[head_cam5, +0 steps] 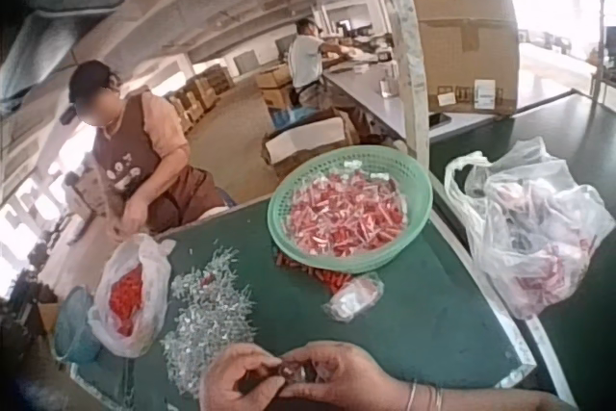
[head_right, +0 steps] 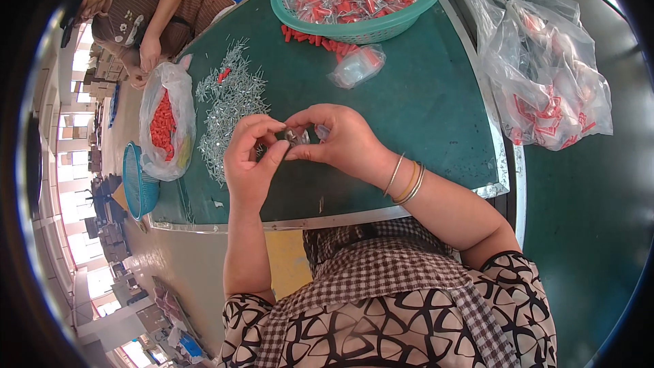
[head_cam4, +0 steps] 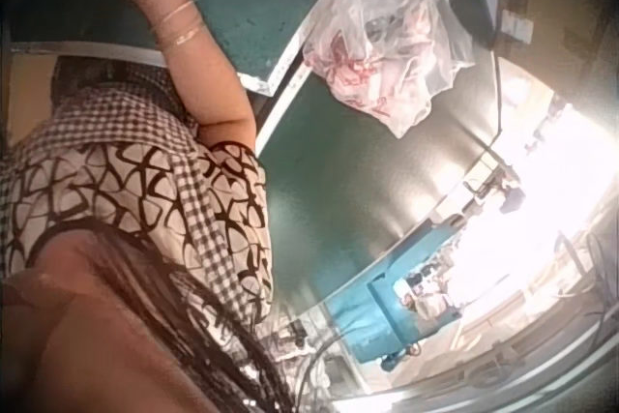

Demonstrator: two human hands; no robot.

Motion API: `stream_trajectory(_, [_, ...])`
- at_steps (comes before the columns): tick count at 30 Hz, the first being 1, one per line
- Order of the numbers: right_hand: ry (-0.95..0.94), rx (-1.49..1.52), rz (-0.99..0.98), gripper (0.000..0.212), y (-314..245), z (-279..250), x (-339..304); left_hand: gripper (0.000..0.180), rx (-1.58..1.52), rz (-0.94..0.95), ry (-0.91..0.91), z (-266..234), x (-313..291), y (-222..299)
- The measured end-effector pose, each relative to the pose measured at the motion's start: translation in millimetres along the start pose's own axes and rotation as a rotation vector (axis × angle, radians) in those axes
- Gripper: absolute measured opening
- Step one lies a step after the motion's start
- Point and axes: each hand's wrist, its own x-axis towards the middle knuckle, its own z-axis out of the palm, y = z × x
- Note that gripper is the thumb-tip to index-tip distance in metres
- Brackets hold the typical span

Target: The person places small metal components and red caps into small plastic bags by hand.

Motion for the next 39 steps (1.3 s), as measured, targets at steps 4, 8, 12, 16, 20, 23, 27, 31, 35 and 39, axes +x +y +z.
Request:
stream_trajectory(4, [-0.037, -0.002, 0.018, 0.040, -4, -2, 1, 0.023, 0.012, 0.005, 0.057, -5, -4, -5])
stream_trajectory(8, [-0.032, 0.035, 0.019, 0.039, -3, -2, 0, 0.028, 0.209, 0.224, -0.006, 2, -3, -4])
stream_trajectory(12, [-0.024, 0.002, -0.094, 0.044, 3, 3, -1, 0.028, 0.373, 0.305, -0.030, 5, -2, -8])
stream_trajectory(16, [-0.028, 0.107, -0.031, 0.048, 2, 3, 0, 0.023, 0.325, 0.260, -0.027, 2, -2, -5])
stream_trajectory(20, [-0.085, -0.008, -0.002, 0.051, -2, 0, 0, 0.021, 0.306, 0.287, -0.039, -1, -5, -3])
stream_trajectory(23, [-0.128, 0.007, 0.005, 0.050, 2, -1, 0, 0.021, 0.322, 0.306, -0.029, -4, -6, -4])
stream_trajectory(27, [-0.180, 0.167, 0.052, 0.047, 4, 0, 0, 0.022, 0.260, 0.269, -0.043, -5, -8, -7])
stream_trajectory(31, [-0.251, 0.255, 0.114, 0.046, -1, -2, 0, 0.021, 0.109, 0.197, -0.079, -8, -11, -10])
stream_trajectory(35, [-0.232, 0.274, 0.086, 0.044, 2, -2, 0, 0.019, 0.028, 0.154, -0.102, -8, -11, -9])
stream_trajectory(39, [-0.134, 0.275, 0.077, 0.042, 1, -2, 1, 0.020, -0.020, 0.117, -0.074, -8, -7, -9])
